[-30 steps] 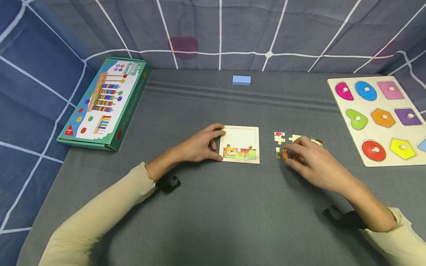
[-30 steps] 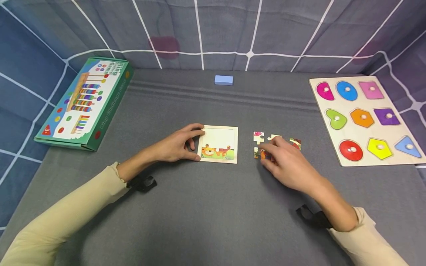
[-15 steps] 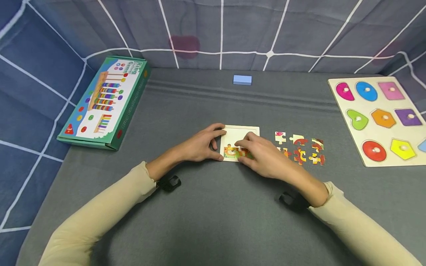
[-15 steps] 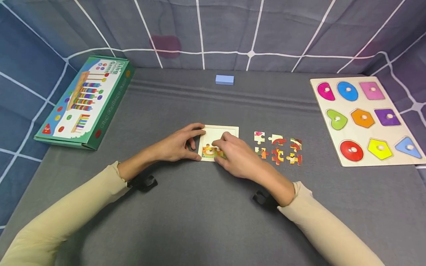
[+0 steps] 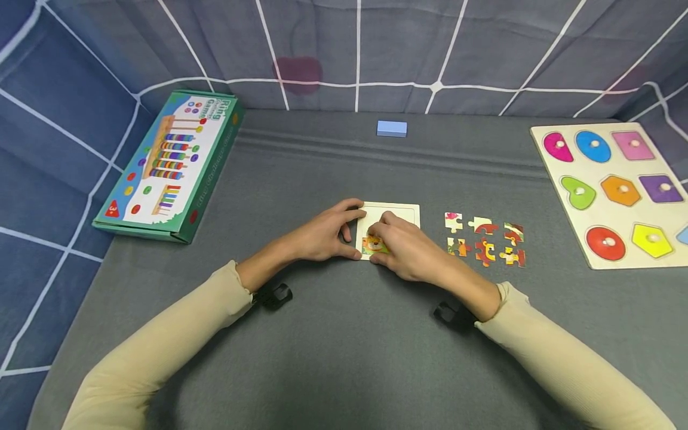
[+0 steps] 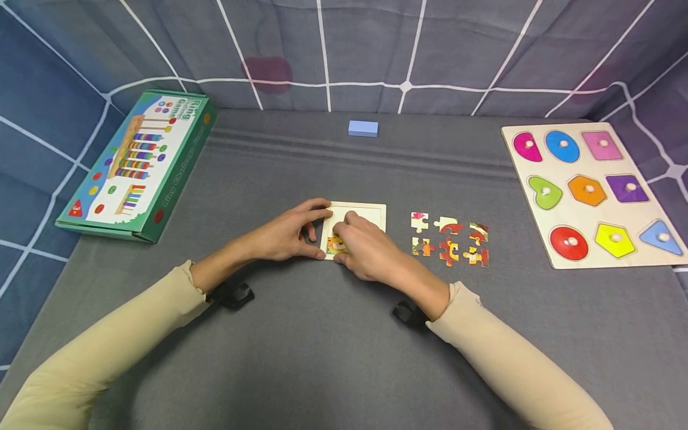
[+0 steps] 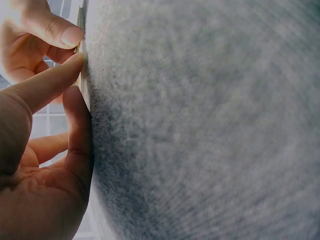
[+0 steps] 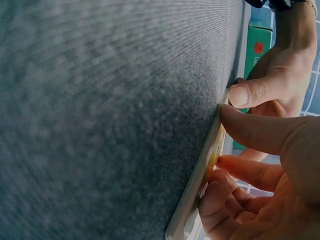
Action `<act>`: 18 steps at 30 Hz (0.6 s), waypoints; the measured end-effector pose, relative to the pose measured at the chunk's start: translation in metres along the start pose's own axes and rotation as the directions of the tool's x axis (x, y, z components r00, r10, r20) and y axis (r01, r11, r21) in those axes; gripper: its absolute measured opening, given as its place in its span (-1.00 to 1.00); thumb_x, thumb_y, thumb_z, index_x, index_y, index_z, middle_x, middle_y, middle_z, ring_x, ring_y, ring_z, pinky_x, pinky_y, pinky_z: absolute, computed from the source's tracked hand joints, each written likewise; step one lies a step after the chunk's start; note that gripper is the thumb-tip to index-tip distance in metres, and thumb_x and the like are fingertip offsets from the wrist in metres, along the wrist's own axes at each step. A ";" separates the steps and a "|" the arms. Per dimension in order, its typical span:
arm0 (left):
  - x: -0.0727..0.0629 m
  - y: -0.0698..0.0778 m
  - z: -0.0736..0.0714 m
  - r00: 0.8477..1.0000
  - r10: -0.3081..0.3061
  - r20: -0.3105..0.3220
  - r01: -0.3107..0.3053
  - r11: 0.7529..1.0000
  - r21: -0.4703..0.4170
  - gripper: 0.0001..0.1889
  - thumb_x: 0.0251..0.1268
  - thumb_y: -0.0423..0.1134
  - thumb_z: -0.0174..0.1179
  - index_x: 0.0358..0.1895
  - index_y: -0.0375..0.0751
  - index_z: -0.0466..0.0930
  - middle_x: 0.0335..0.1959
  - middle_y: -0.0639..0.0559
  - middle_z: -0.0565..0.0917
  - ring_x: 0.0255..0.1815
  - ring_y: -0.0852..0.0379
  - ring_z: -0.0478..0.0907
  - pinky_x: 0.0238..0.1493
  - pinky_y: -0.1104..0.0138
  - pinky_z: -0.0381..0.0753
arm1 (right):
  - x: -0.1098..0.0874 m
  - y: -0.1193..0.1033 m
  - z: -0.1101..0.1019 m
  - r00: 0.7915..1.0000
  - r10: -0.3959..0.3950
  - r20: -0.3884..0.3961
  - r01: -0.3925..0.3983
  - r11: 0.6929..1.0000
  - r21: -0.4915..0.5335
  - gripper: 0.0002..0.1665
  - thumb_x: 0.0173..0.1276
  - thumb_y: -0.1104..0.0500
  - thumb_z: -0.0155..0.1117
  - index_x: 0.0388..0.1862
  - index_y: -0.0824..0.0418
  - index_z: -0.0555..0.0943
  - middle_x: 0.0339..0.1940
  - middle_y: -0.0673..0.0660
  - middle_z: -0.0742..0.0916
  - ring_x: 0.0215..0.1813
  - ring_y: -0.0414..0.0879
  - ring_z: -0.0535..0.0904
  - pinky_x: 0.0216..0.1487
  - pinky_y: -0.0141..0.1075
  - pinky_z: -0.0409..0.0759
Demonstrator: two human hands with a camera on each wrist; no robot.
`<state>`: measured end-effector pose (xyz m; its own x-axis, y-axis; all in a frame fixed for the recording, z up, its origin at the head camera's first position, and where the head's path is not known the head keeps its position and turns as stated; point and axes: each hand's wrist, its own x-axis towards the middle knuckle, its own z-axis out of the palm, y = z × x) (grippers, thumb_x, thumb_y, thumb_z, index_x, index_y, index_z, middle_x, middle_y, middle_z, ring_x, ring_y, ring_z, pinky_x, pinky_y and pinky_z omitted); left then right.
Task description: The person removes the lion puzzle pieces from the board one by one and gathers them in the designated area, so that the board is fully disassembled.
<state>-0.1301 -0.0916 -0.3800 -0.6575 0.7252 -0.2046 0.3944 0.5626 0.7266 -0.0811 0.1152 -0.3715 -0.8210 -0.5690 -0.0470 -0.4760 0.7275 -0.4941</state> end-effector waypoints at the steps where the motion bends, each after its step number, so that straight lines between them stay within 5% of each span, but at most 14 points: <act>1: 0.000 0.000 0.000 1.000 0.000 -0.001 0.000 1.000 -0.002 -0.17 0.12 -0.21 0.49 0.44 -0.37 0.28 0.51 -0.15 0.12 -0.20 0.18 0.54 -0.02 0.28 0.46 | 0.000 0.000 0.000 1.000 0.003 0.000 -0.003 1.000 0.005 -0.54 0.21 0.15 0.52 0.01 0.34 0.63 -0.21 0.12 0.54 -0.29 -0.06 0.43 -0.20 -0.19 0.45; 18: -0.001 -0.002 0.000 1.000 0.015 -0.010 -0.015 1.000 -0.017 -0.17 0.10 -0.22 0.50 0.42 -0.39 0.30 0.50 -0.15 0.13 -0.19 0.18 0.54 -0.02 0.28 0.46 | 0.003 0.000 0.002 0.998 -0.008 -0.062 0.014 0.995 0.100 -0.54 0.10 0.26 0.58 -0.07 0.27 0.55 -0.29 0.06 0.57 -0.23 -0.06 0.44 -0.15 -0.14 0.39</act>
<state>-0.1305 -0.0930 -0.3810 -0.6582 0.7293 -0.1869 0.3932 0.5447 0.7407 -0.0824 0.1125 -0.3734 -0.8353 -0.5497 0.0112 -0.4537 0.6776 -0.5788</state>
